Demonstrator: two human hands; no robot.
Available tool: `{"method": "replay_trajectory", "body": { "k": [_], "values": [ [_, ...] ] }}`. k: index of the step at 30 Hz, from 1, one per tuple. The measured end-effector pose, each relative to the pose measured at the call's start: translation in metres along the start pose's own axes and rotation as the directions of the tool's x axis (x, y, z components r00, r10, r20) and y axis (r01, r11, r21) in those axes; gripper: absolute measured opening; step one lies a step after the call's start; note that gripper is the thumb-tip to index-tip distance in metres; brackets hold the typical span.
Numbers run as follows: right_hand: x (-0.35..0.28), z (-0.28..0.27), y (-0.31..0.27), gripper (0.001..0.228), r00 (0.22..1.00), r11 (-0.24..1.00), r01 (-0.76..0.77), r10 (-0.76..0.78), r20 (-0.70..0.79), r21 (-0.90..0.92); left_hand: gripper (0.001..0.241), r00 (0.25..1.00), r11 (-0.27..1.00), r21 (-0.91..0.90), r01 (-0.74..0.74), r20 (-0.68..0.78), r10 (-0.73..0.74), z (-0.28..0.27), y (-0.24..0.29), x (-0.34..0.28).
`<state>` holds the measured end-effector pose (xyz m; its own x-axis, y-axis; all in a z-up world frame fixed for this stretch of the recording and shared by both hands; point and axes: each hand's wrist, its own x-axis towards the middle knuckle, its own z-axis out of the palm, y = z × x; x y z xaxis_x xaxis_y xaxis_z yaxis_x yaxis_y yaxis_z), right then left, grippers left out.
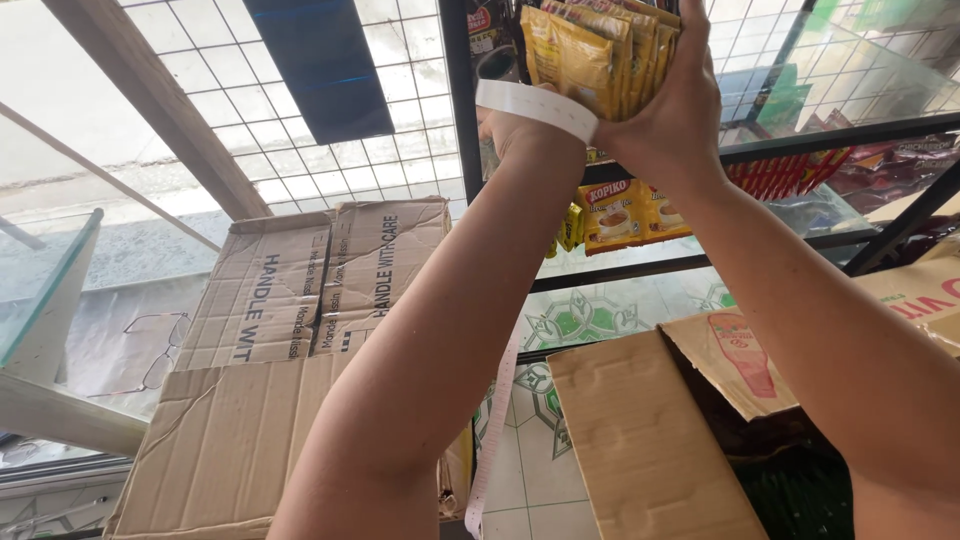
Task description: The person records items from a list and organizes food packets into boxes in a small grocery store.
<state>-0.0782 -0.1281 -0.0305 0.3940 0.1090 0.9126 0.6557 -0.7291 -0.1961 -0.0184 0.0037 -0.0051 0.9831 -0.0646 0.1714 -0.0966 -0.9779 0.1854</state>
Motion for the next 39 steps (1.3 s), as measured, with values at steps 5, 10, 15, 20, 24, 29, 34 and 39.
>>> {"method": "replay_trajectory", "body": {
  "k": [5,10,15,20,24,29,34,39],
  "values": [
    [-0.002,0.018,0.012,0.129,0.999,0.999,-0.012,0.013,0.029,-0.032,0.044,0.997,0.979,-0.193,0.07,0.03,-0.065,0.031,-0.082,0.009],
    [0.005,0.031,0.0,0.132,0.994,0.996,-0.062,0.068,0.081,-0.07,0.044,0.88,0.847,0.44,-0.299,-0.217,0.423,-0.018,-0.023,-0.163],
    [0.005,0.06,0.005,0.143,0.979,0.977,-0.163,0.178,0.099,-0.137,0.048,0.749,0.696,0.543,-0.471,-0.17,0.64,-0.019,-0.036,-0.233],
    [0.014,0.075,-0.007,0.148,0.969,0.959,-0.211,0.23,0.087,-0.19,0.058,0.686,0.656,0.471,-0.59,-0.137,0.715,-0.011,-0.055,-0.247],
    [0.021,0.07,-0.007,0.15,0.957,0.998,-0.055,0.064,0.281,-0.04,0.052,0.65,0.655,0.373,-0.658,-0.159,0.743,-0.01,-0.069,-0.256],
    [0.024,0.085,0.001,0.14,0.902,0.977,-0.206,0.213,0.375,-0.06,0.06,0.628,0.637,0.289,-0.714,-0.137,0.766,-0.012,-0.084,-0.266],
    [0.029,0.071,-0.019,0.152,0.932,0.977,-0.193,0.213,0.292,-0.096,0.068,0.643,0.675,0.073,-0.734,-0.245,0.726,-0.011,-0.116,-0.274],
    [0.018,0.066,0.0,0.142,0.941,0.977,-0.197,0.165,0.294,0.081,0.07,0.797,0.63,-0.532,-0.567,-0.159,0.582,-0.02,-0.169,-0.282]
  ]
}}
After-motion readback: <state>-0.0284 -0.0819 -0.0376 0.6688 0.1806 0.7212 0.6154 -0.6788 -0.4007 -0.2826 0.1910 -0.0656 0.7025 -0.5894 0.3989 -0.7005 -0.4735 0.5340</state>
